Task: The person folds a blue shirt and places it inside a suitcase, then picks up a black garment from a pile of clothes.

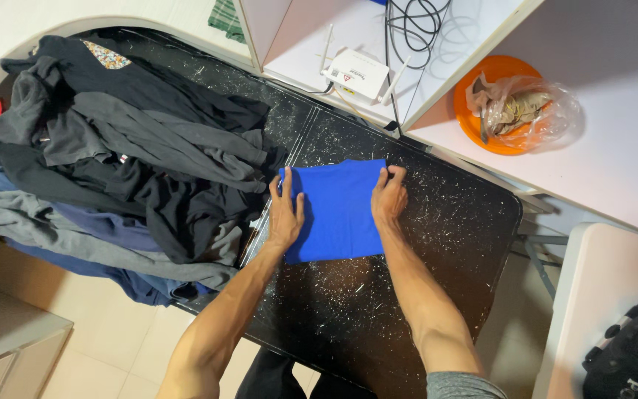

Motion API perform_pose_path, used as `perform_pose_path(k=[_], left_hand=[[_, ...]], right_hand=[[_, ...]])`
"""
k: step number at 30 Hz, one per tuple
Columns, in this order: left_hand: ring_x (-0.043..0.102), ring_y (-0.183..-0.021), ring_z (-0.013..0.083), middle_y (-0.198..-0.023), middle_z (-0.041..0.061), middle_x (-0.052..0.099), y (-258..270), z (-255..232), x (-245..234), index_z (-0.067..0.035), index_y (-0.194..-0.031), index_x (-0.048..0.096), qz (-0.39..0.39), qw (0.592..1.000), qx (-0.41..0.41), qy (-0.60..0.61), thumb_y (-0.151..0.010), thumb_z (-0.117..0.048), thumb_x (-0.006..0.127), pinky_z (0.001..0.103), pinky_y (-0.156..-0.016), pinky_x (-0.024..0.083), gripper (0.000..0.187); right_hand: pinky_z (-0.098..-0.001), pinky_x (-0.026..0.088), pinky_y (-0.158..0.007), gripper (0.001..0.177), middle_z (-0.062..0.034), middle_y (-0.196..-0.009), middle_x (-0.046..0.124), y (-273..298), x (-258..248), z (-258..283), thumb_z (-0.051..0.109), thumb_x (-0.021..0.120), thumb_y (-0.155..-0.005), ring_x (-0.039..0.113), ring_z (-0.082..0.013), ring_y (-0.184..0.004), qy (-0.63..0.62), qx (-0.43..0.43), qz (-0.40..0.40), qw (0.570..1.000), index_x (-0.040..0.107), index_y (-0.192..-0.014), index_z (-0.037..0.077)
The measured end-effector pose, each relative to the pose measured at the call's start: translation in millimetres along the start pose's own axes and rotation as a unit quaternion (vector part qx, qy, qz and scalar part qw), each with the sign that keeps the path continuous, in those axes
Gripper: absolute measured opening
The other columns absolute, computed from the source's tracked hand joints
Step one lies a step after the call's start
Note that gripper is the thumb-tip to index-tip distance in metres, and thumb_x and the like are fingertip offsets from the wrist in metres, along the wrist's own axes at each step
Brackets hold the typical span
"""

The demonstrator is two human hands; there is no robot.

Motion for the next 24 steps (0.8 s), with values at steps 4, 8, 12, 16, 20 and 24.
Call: perform_pose_path(k=[4,8,12,16,20,24], left_hand=[[0.032,-0.143,0.0503,-0.159,0.034,0.022,18.3,-18.7,-3.0,-0.004,-0.159,0.024,-0.04,0.986,0.069,-0.149,-0.101,-0.022,0.053,0.054,-0.118,0.031,0.068],[0.018,-0.157,0.0419,-0.167,0.025,0.022,53.8,-27.0,26.6,-0.002,-0.162,0.023,0.074,0.972,0.099,-0.202,-0.103,-0.03,0.045,0.053,-0.128,0.013,0.069],[0.014,-0.157,0.0387,-0.166,0.025,0.02,71.5,-23.0,42.9,-0.002,-0.16,0.025,0.124,0.961,0.1,-0.225,-0.104,-0.037,0.039,0.051,-0.127,0.008,0.067],[0.013,-0.155,0.0399,-0.165,0.028,0.018,76.7,-18.4,41.8,-0.002,-0.159,0.027,0.124,0.963,0.095,-0.22,-0.103,-0.039,0.039,0.051,-0.125,0.008,0.067],[0.014,-0.156,0.0391,-0.166,0.026,0.021,72.1,-15.6,44.7,-0.002,-0.159,0.028,0.122,0.96,0.097,-0.233,-0.104,-0.034,0.038,0.05,-0.126,0.009,0.064],[0.018,-0.16,0.036,-0.17,0.022,0.025,76.9,-3.1,44.5,0.003,-0.16,0.029,0.073,0.965,0.108,-0.228,-0.107,-0.026,0.038,0.049,-0.132,0.011,0.061]], right_hand=[[-0.0515,0.052,-0.079,0.033,-0.0294,-0.104,0.067,13.7,-31.0,36.8,0.025,0.054,-0.105,0.067,-0.0404,-0.095,0.025,-0.161,-0.102,0.981,0.049,-0.126,0.001],[-0.0434,0.041,-0.116,0.042,-0.0129,-0.146,0.055,55.8,-7.3,48.0,0.029,0.046,-0.105,0.051,-0.0248,-0.138,0.005,-0.2,0.117,0.973,0.053,-0.142,0.012],[-0.0515,0.01,-0.126,0.055,-0.008,-0.167,0.029,76.8,22.2,46.0,0.036,0.037,-0.108,0.021,-0.0279,-0.156,0.169,-0.37,0.212,0.889,0.036,-0.158,0.013],[-0.0515,0.007,-0.127,0.058,-0.0037,-0.169,0.028,51.5,19.6,29.3,0.038,0.034,-0.108,0.019,-0.0255,-0.156,0.186,-0.326,0.202,0.905,0.033,-0.16,0.013],[-0.0521,0.007,-0.127,0.058,-0.0118,-0.169,0.026,34.9,7.1,31.3,0.035,0.035,-0.11,0.019,-0.0296,-0.157,0.154,-0.281,0.125,0.939,0.033,-0.161,0.008],[-0.0483,0.01,-0.133,0.053,-0.0098,-0.168,0.032,87.7,8.9,47.1,0.032,0.035,-0.109,0.022,-0.0273,-0.16,0.082,-0.331,0.143,0.929,0.037,-0.157,0.012]])
Point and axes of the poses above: each hand's wrist, its own y-axis away from the middle knuckle, its own x-axis out of the palm, z = x × y, the point moved 4 cm from there along -y, towards the middle knuckle
